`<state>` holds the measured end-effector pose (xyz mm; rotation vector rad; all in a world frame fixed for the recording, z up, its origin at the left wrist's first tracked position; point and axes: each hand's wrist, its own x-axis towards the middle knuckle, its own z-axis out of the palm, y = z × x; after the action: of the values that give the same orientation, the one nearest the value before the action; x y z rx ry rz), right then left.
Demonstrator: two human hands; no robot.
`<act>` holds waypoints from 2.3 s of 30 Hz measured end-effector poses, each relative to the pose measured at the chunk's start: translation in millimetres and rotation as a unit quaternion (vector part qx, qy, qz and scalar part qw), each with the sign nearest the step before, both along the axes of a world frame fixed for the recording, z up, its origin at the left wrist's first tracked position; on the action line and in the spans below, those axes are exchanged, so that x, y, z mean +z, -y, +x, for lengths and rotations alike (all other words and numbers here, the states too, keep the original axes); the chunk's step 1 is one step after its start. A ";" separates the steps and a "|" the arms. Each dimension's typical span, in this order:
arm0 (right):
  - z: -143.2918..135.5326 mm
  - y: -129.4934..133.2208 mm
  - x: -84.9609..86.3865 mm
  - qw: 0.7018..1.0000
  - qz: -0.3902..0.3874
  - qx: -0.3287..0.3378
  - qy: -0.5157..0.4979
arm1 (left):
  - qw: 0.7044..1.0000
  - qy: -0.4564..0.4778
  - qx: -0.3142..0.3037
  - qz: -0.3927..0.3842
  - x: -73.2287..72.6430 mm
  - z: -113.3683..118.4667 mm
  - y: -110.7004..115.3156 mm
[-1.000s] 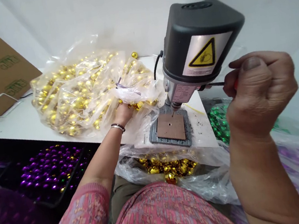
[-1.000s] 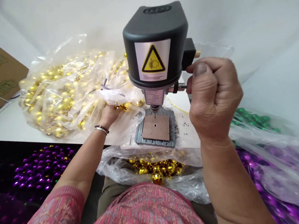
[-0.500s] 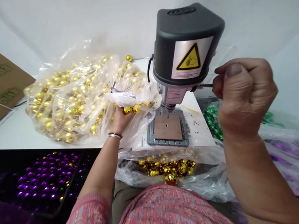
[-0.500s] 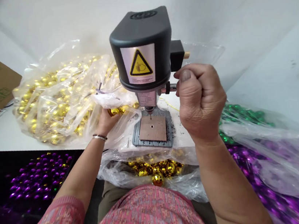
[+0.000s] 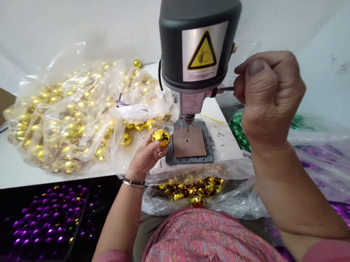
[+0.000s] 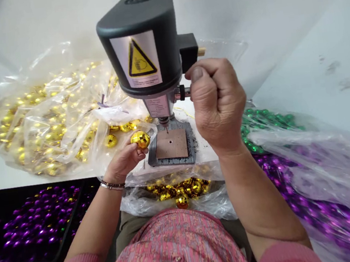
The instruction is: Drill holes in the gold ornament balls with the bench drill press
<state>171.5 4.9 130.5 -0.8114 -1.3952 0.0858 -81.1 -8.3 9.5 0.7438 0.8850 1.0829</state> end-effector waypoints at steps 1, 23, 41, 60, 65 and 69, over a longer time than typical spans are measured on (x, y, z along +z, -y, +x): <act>0.7 -0.2 0.8 1.000 0.002 -0.001 0.005 | 0.999 -0.031 -0.006 0.007 -0.9 5.9 -1.1; -4.9 -78.0 67.9 0.979 -0.188 -0.013 -0.079 | 0.877 -0.453 -0.052 0.154 -7.1 48.4 -32.0; 1.4 -60.0 54.4 0.994 -0.093 0.047 -0.039 | 0.879 -0.442 -0.094 0.153 -6.8 64.6 -38.2; 5.8 21.9 -25.0 0.997 -0.064 -0.010 0.045 | 0.855 -0.468 -0.104 0.200 -3.4 65.7 -35.0; 3.7 22.6 -31.6 0.998 -0.036 -0.031 0.036 | 0.855 -0.466 -0.109 0.199 -1.8 65.1 -34.3; 3.6 21.7 -42.4 0.998 -0.034 -0.039 0.022 | 0.857 -0.466 -0.099 0.196 -3.8 64.0 -34.4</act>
<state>175.1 -16.9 88.0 -0.9277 -1.4072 0.0553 -17.1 26.1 5.7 1.7475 1.3658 0.6810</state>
